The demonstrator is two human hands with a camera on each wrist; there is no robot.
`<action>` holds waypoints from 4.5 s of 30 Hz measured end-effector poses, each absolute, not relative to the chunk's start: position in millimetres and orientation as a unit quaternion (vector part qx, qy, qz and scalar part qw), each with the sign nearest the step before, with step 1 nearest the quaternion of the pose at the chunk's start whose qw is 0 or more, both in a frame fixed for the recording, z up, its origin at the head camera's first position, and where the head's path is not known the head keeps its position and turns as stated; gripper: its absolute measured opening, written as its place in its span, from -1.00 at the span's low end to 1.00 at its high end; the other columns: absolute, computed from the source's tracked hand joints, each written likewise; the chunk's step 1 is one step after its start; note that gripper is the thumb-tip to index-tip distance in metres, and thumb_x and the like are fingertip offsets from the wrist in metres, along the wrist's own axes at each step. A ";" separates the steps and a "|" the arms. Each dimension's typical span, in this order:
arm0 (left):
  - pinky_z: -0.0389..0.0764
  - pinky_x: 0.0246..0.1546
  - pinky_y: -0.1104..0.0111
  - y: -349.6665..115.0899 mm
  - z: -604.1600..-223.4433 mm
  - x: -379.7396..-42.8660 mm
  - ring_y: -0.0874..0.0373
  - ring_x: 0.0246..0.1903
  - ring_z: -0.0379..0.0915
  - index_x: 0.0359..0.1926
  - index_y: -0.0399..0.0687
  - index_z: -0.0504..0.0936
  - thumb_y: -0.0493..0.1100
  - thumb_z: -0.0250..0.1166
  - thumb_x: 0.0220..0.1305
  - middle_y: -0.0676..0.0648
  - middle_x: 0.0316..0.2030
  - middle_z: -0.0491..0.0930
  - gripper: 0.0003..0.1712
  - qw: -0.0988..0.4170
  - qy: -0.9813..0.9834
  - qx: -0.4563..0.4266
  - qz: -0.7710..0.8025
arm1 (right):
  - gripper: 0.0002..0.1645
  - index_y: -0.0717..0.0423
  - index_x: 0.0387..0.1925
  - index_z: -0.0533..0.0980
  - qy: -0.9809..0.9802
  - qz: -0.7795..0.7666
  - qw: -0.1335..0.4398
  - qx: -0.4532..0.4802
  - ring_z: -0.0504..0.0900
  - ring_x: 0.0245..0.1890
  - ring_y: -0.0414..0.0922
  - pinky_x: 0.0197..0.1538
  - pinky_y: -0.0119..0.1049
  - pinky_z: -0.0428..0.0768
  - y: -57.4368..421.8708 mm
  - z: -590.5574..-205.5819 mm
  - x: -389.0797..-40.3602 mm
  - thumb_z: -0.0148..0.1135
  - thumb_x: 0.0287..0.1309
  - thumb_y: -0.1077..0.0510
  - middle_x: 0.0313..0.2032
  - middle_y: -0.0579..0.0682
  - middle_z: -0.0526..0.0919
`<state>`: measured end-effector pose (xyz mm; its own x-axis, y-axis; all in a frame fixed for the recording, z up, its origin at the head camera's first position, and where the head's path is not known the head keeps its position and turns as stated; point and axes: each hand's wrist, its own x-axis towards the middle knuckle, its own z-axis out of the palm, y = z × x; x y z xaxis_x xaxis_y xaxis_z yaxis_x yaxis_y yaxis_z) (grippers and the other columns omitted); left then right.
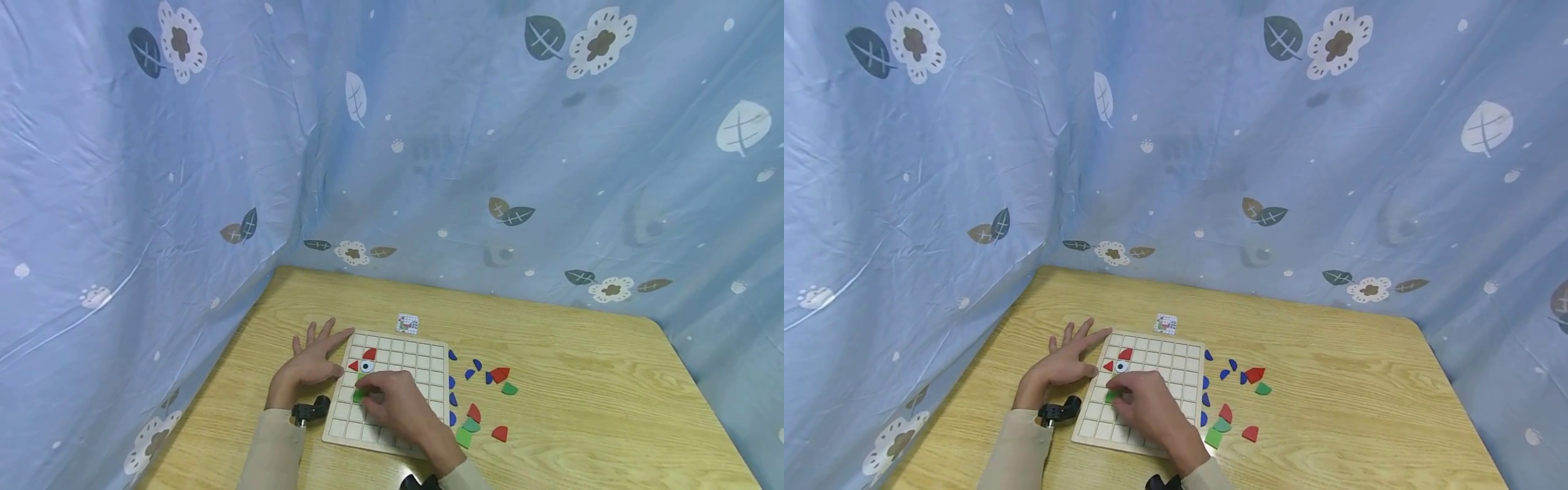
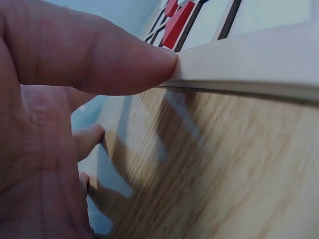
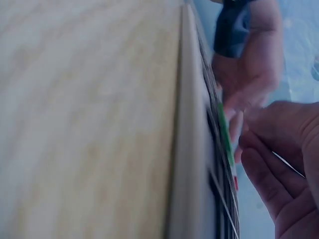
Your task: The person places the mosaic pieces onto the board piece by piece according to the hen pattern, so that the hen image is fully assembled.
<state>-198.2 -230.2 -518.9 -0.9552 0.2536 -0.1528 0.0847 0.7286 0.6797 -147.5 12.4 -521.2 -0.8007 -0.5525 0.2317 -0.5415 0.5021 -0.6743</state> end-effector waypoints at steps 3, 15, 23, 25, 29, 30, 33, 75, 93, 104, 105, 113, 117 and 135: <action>-0.60 0.48 -0.59 -228.9 -518.8 -197.7 -0.51 0.70 -0.64 0.67 0.10 0.37 -0.26 0.42 0.11 -0.34 0.77 -0.15 0.05 0.116 0.923 0.091 0.354 | -0.73 0.07 0.01 0.82 0.848 -0.437 0.017 -0.300 0.85 -0.06 -0.24 0.06 -0.31 0.80 25.0 -519.3 -145.3 0.51 0.29 0.28 -0.08 -0.09 0.90; -0.68 0.47 -0.56 -229.2 -519.5 -197.8 -0.54 0.70 -0.64 0.67 0.05 0.37 -0.29 0.39 0.04 -0.38 0.76 -0.17 0.08 0.112 0.917 0.096 0.370 | -0.66 0.16 0.04 0.78 0.803 -0.559 0.029 -0.202 0.89 -0.02 0.04 0.14 -0.23 0.81 103.9 -514.0 -120.8 0.59 0.24 0.25 -0.04 0.08 0.89; -0.74 0.45 -0.54 -230.3 -520.4 -195.9 -0.57 0.68 -0.67 0.67 0.04 0.36 -0.27 0.38 0.10 -0.40 0.76 -0.21 0.04 0.114 0.909 0.101 0.387 | -0.61 0.24 0.11 0.74 0.792 -0.596 0.042 -0.125 0.89 -0.02 -0.10 0.06 -0.38 0.80 167.2 -523.0 -88.1 0.56 0.27 0.24 0.03 0.22 0.86; -0.73 0.46 -0.54 -230.3 -519.9 -196.3 -0.54 0.69 -0.69 0.68 0.06 0.35 -0.28 0.40 0.16 -0.38 0.76 -0.22 0.02 0.119 0.911 0.100 0.381 | -0.56 0.28 0.15 0.72 0.792 -0.602 0.060 -0.082 0.88 -0.01 -0.15 0.06 -0.40 0.79 180.9 -523.1 -79.4 0.56 0.27 0.22 0.06 0.23 0.85; -0.70 0.47 -0.55 -231.0 -519.1 -196.8 -0.52 0.69 -0.69 0.69 0.09 0.33 -0.28 0.42 0.21 -0.34 0.77 -0.24 0.01 0.127 0.917 0.096 0.366 | -0.53 0.32 0.16 0.71 0.796 -0.601 0.067 -0.022 0.89 -0.04 -0.20 0.04 -0.42 0.79 203.8 -523.1 -66.5 0.57 0.26 0.23 0.07 0.24 0.84; -0.69 0.47 -0.55 -231.3 -519.1 -196.9 -0.52 0.69 -0.68 0.69 0.09 0.33 -0.28 0.42 0.21 -0.34 0.77 -0.24 0.02 0.126 0.918 0.096 0.364 | -0.53 0.33 0.16 0.71 0.799 -0.598 0.064 -0.018 0.89 -0.05 -0.20 0.04 -0.42 0.79 208.1 -523.3 -64.2 0.57 0.25 0.24 0.07 0.24 0.85; -0.68 0.47 -0.56 -232.6 -519.2 -197.2 -0.53 0.69 -0.67 0.69 0.09 0.33 -0.28 0.42 0.19 -0.34 0.77 -0.23 0.03 0.124 0.918 0.094 0.364 | -0.53 0.37 0.16 0.70 0.802 -0.594 0.062 -0.020 0.88 -0.04 -0.23 0.03 -0.43 0.78 217.1 -522.9 -60.0 0.55 0.26 0.27 0.06 0.26 0.85; -0.70 0.47 -0.55 -232.1 -520.6 -197.9 -0.53 0.69 -0.69 0.69 0.09 0.34 -0.28 0.42 0.18 -0.34 0.77 -0.23 0.03 0.122 0.917 0.097 0.368 | -0.66 -0.01 -0.05 0.83 0.899 -0.438 0.010 0.013 0.86 -0.13 -0.33 0.01 -0.46 0.77 213.0 -521.0 -67.5 0.64 0.12 0.30 -0.07 -0.12 0.90; -0.71 0.47 -0.54 -229.7 -521.0 -197.5 -0.52 0.70 -0.68 0.69 0.09 0.35 -0.28 0.41 0.16 -0.34 0.77 -0.23 0.04 0.122 0.915 0.093 0.372 | -0.61 -0.22 -0.05 0.81 0.927 -0.363 0.014 -0.091 0.81 -0.02 -0.34 0.09 -0.35 0.78 209.4 -522.6 -77.3 0.67 0.10 0.22 -0.04 -0.30 0.87; -0.70 0.46 -0.55 -230.6 -519.5 -196.7 -0.54 0.69 -0.66 0.67 0.07 0.37 -0.28 0.44 0.14 -0.35 0.77 -0.21 0.03 0.115 0.918 0.092 0.367 | -0.58 -0.12 0.10 0.80 0.904 -0.390 0.025 -0.171 0.78 0.07 -0.32 0.08 -0.40 0.77 204.5 -525.4 -87.0 0.60 0.21 0.19 0.04 -0.21 0.88; -0.70 0.46 -0.55 -230.7 -519.3 -196.5 -0.54 0.69 -0.66 0.67 0.07 0.37 -0.28 0.43 0.14 -0.35 0.77 -0.20 0.03 0.114 0.919 0.091 0.367 | -0.59 -0.11 0.09 0.80 0.907 -0.382 0.022 -0.174 0.78 0.06 -0.33 0.08 -0.39 0.77 204.6 -525.7 -86.8 0.61 0.20 0.19 0.03 -0.22 0.88; -0.70 0.46 -0.55 -230.5 -519.0 -196.6 -0.54 0.69 -0.66 0.68 0.06 0.36 -0.29 0.42 0.14 -0.35 0.77 -0.20 0.03 0.116 0.917 0.094 0.370 | -0.59 -0.13 0.04 0.81 0.929 -0.332 0.007 -0.167 0.80 0.05 -0.33 0.10 -0.30 0.79 214.4 -526.2 -76.5 0.64 0.13 0.17 -0.02 -0.28 0.87; -0.69 0.47 -0.56 -230.6 -520.1 -197.4 -0.54 0.70 -0.65 0.68 0.07 0.36 -0.29 0.41 0.13 -0.35 0.77 -0.20 0.04 0.116 0.917 0.093 0.369 | -0.57 -0.15 0.05 0.80 0.930 -0.333 0.014 -0.156 0.79 0.05 -0.34 0.08 -0.31 0.79 219.3 -526.0 -72.2 0.66 0.12 0.16 -0.01 -0.29 0.87; -0.67 0.47 -0.56 -230.1 -522.4 -197.9 -0.54 0.70 -0.64 0.68 0.08 0.36 -0.27 0.41 0.11 -0.35 0.77 -0.19 0.05 0.113 0.919 0.091 0.367 | -0.57 -0.09 -0.02 0.81 0.928 -0.346 -0.019 -0.134 0.81 -0.01 -0.34 0.02 -0.33 0.80 214.4 -527.9 -67.3 0.64 0.07 0.30 -0.06 -0.24 0.89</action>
